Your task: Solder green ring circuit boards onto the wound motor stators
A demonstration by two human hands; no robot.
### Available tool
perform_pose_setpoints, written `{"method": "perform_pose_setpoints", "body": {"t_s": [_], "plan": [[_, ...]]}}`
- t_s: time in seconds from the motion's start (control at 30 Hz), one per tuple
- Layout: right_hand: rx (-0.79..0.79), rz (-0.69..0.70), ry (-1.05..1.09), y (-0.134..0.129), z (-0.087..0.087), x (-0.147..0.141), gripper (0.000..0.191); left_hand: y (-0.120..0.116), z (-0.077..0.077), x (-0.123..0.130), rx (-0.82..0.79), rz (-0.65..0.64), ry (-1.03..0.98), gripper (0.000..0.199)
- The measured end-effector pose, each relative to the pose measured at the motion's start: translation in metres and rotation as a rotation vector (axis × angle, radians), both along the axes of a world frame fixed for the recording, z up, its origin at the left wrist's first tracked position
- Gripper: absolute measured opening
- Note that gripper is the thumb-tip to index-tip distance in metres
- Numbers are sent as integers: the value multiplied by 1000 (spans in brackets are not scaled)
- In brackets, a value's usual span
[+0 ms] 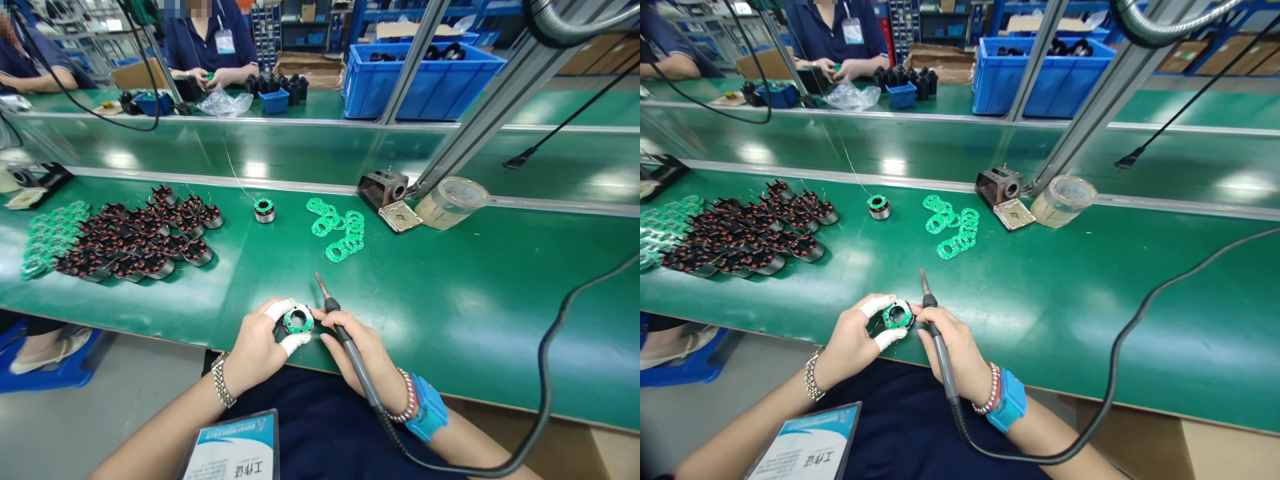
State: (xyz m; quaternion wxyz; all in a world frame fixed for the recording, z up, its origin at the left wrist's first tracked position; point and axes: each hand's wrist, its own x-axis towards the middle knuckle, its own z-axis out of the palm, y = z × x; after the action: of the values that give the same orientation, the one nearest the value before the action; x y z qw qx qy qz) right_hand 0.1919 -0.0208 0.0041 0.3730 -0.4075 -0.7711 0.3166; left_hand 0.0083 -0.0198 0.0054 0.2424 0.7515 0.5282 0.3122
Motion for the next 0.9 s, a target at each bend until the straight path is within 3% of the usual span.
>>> {"method": "perform_pose_setpoints", "body": {"t_s": [0.07, 0.17, 0.23, 0.4, 0.47, 0.67, 0.77, 0.9], "plan": [[9, 15, -6, 2, 1, 2, 21, -1, 2, -3, -40, -7, 12, 39], [-6, 19, -7, 4, 3, 7, 27, -5, 4, -17, -143, -118, 28, 77], [-18, 7, 0, 6, 5, 8, 31, -7, 4, -29, -162, -181, 32, 87], [40, 110, -21, 11, 10, -12, 45, -2, -2, -42, -84, -88, -106, 23], [84, 119, -44, 13, 10, -24, 43, 3, -3, -37, -148, -33, -232, 10], [121, 177, -35, 17, 6, -26, 37, 13, 1, -17, -496, 174, -687, 16], [91, 231, -20, 18, 8, -16, 38, 14, 6, -10, -636, 148, -783, 16], [122, 168, 0, 20, 14, -12, 36, 15, 11, -7, -697, 93, -765, 12]]}}
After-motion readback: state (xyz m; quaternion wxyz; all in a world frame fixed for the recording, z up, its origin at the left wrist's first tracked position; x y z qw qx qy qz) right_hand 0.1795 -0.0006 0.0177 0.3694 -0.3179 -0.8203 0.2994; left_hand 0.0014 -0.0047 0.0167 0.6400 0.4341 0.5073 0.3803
